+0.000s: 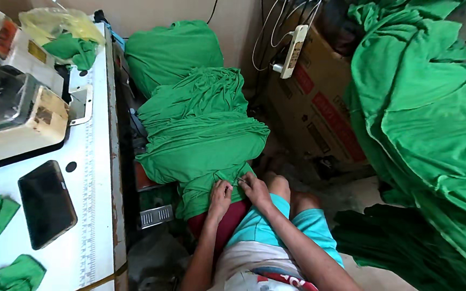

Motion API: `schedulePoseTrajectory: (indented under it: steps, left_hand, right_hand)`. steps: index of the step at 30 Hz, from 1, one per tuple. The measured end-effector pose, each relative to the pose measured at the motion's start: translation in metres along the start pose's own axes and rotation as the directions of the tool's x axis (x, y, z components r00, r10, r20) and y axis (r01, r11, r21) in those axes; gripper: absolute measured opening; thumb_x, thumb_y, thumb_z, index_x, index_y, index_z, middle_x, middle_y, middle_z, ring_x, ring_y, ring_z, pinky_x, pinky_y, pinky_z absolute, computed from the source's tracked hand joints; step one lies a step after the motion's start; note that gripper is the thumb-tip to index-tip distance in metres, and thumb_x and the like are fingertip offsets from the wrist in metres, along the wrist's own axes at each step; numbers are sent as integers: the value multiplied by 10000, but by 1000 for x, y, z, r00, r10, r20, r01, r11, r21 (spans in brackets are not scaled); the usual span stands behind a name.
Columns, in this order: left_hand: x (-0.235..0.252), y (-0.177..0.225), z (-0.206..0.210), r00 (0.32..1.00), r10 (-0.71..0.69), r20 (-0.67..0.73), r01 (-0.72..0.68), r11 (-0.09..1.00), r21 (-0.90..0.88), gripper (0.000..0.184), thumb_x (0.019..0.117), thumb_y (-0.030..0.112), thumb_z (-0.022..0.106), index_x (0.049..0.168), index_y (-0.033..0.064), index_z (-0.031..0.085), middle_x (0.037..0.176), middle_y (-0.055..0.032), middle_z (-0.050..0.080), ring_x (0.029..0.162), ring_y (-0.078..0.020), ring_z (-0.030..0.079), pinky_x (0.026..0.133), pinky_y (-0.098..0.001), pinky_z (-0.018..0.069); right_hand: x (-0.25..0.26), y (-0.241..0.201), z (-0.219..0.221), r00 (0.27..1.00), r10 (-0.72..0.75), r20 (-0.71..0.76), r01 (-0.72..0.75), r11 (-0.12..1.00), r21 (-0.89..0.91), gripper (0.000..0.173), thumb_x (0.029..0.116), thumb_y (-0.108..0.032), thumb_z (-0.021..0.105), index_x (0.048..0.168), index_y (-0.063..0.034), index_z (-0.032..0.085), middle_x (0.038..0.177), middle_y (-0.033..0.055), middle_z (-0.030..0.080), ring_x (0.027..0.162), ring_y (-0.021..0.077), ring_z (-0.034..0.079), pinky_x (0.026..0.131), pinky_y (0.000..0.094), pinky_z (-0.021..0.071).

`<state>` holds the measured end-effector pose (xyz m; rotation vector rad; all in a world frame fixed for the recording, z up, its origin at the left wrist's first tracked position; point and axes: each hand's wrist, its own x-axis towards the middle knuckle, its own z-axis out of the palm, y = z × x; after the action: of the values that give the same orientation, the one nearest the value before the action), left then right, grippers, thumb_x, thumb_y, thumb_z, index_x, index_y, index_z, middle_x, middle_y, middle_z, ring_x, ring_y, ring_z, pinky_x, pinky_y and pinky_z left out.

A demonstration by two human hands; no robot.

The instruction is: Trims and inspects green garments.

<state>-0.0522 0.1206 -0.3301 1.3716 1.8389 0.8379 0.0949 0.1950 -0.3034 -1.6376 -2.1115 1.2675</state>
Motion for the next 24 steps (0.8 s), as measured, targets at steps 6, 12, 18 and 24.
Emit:
schedulePoseTrajectory:
  steps: [6, 12, 18, 24]
  left_hand:
    - [-6, -5, -41, 927, 87, 365, 63, 922, -381, 237, 1034, 132, 543, 1041, -65, 674, 981, -101, 695, 915, -122, 651, 889, -328, 534]
    - [-2, 10, -55, 969, 68, 238, 47, 894, -446, 196, 992, 51, 523, 1124, -43, 634, 1111, -107, 691, 910, -141, 671, 808, -325, 562]
    - [21, 10, -17, 995, -15, 94, -2, 984, 176, 364, 963, 94, 620, 1326, 78, 639, 1430, -122, 590, 1383, -341, 479, 1120, -576, 379]
    - [36, 1, -9, 993, -119, 9, 118, 990, 82, 297, 1070, 213, 497, 1211, 45, 698, 1170, -129, 707, 1198, -299, 608, 1112, -579, 345]
  right_hand:
    - [12, 15, 1, 992, 42, -116, 9, 912, 410, 377, 967, -203, 686, 1237, 34, 573, 1036, 162, 679, 868, 218, 668, 778, 403, 564]
    - [5, 1, -2, 995, 75, 60, -76, 997, 13, 682, 834, -99, 777, 1421, -10, 442, 1376, 234, 560, 1182, 387, 621, 979, 563, 526]
    - [8, -8, -11, 996, 84, -23, -86, 987, -135, 300, 1028, -85, 520, 1297, -1, 620, 1299, 221, 637, 1200, 371, 632, 1030, 549, 497]
    - [40, 23, -24, 994, 85, 71, -95, 982, 161, 298, 1050, -67, 493, 1323, 35, 555, 1272, 232, 625, 1167, 320, 625, 1018, 478, 499]
